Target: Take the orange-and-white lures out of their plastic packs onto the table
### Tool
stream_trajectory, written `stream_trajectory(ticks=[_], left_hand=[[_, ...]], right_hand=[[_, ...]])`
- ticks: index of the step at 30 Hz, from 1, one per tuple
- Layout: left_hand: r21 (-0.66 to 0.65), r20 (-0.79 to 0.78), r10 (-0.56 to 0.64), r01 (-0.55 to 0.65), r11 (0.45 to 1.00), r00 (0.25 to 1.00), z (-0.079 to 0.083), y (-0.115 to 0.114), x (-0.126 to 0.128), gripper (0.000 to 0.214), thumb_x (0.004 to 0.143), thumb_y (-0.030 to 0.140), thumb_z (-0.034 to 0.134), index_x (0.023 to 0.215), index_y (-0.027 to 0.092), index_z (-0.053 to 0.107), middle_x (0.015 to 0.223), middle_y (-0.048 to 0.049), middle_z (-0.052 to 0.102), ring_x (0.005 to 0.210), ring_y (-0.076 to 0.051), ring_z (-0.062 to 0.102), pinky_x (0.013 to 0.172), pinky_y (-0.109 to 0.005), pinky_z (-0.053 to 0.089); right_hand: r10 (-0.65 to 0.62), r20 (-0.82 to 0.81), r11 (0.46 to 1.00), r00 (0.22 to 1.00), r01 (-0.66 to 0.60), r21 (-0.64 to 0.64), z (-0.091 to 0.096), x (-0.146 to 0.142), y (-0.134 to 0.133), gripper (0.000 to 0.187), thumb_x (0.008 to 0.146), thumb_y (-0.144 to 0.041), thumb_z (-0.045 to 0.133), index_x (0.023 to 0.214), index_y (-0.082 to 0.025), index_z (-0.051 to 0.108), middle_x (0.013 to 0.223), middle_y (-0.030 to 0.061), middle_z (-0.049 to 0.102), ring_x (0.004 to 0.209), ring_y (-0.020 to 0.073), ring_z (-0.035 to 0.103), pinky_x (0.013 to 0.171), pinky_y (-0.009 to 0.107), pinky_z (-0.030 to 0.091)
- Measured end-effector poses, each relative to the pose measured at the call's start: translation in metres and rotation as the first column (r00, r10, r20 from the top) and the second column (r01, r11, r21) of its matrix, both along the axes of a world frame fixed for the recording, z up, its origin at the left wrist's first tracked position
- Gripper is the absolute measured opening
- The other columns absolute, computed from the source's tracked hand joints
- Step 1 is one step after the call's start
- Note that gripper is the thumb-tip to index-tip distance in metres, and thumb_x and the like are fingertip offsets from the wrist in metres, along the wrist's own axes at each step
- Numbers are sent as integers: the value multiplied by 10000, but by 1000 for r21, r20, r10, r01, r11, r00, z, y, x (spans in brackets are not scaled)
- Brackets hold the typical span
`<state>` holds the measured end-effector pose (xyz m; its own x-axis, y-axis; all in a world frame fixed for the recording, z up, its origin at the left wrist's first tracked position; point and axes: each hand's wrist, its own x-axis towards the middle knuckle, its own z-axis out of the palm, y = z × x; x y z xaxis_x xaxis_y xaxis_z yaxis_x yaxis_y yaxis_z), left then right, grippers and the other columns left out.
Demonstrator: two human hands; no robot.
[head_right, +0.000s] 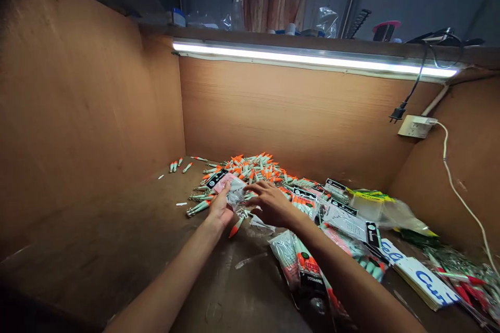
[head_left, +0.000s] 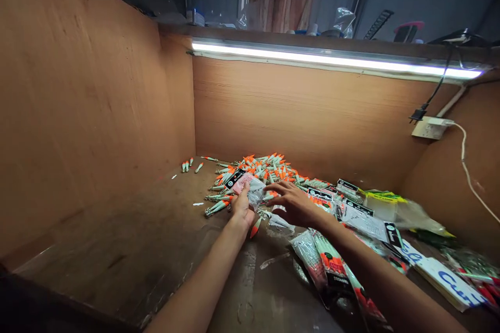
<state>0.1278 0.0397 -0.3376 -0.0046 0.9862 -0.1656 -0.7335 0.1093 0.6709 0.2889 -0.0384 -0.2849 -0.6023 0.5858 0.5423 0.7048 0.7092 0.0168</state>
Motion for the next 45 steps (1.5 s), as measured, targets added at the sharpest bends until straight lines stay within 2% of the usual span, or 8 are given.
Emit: stream_trajectory(ticks=[4,8,21,24,29,35,42,45], left_hand=[[374,-267,104,3,927,958,-1,-5,4,374,774,449,778,1020,186,678,962,-65,766,858,-233,729,788,-342,580],[573,-535,262,117,811,803,-5,-10,5,472,824,426,740,1231,220,620,1206,-101,710,1104,-269,671,958,-390,527],[724,-680,630,209,657,375,-1,-33,5,361,911,248,617,1257,217,518,1249,-122,611,1196,-276,571,1042,-465,454],[756,-652,666,242,608,362,4,-42,7,385,917,241,614,1288,223,510,1266,-114,603,1218,-279,556,1061,-465,440],[677,-709,650,521,520,272,0,-53,9,401,934,274,600,1329,231,543,1221,-97,621,1166,-261,580,1025,-416,473],[404,-811,585,745,531,22,-16,-50,12,236,917,273,606,1119,200,703,1128,-106,675,1085,-278,636,961,-414,516],[519,-849,437,625,583,297,-6,-53,19,596,889,437,664,1414,188,527,1378,-139,627,1268,-284,593,1101,-432,450],[499,-864,391,630,595,315,-3,-56,19,619,889,448,657,1433,189,517,1391,-145,623,1273,-295,597,1097,-441,452]], right_hand=[[-108,-473,982,875,20,-187,25,-3,43,557,868,-406,703,1386,-242,579,1325,131,650,1142,244,629,960,428,511],[-220,-557,880,801,-84,-468,58,-2,87,376,740,-438,732,954,-132,769,897,79,753,783,187,660,725,298,505],[-233,-897,846,376,534,4,66,83,126,410,769,-454,595,938,-122,766,937,114,751,826,210,649,744,304,495],[-347,-891,881,293,428,-202,54,100,111,517,757,-574,602,955,-118,742,874,91,733,752,193,627,679,294,490],[-547,-662,821,513,175,-543,9,103,83,526,644,-591,769,879,-121,773,781,78,739,688,204,641,656,309,514],[-815,-25,533,579,733,-423,-8,149,48,259,797,-350,684,907,-143,794,975,148,769,1009,323,676,872,378,486],[-589,-13,769,808,556,-315,23,146,29,275,922,-384,562,1064,-235,744,1111,72,748,1021,206,659,878,276,452],[-676,68,677,734,654,-338,17,136,37,292,904,-402,589,1073,-226,749,1099,104,748,1029,240,659,849,299,460]])
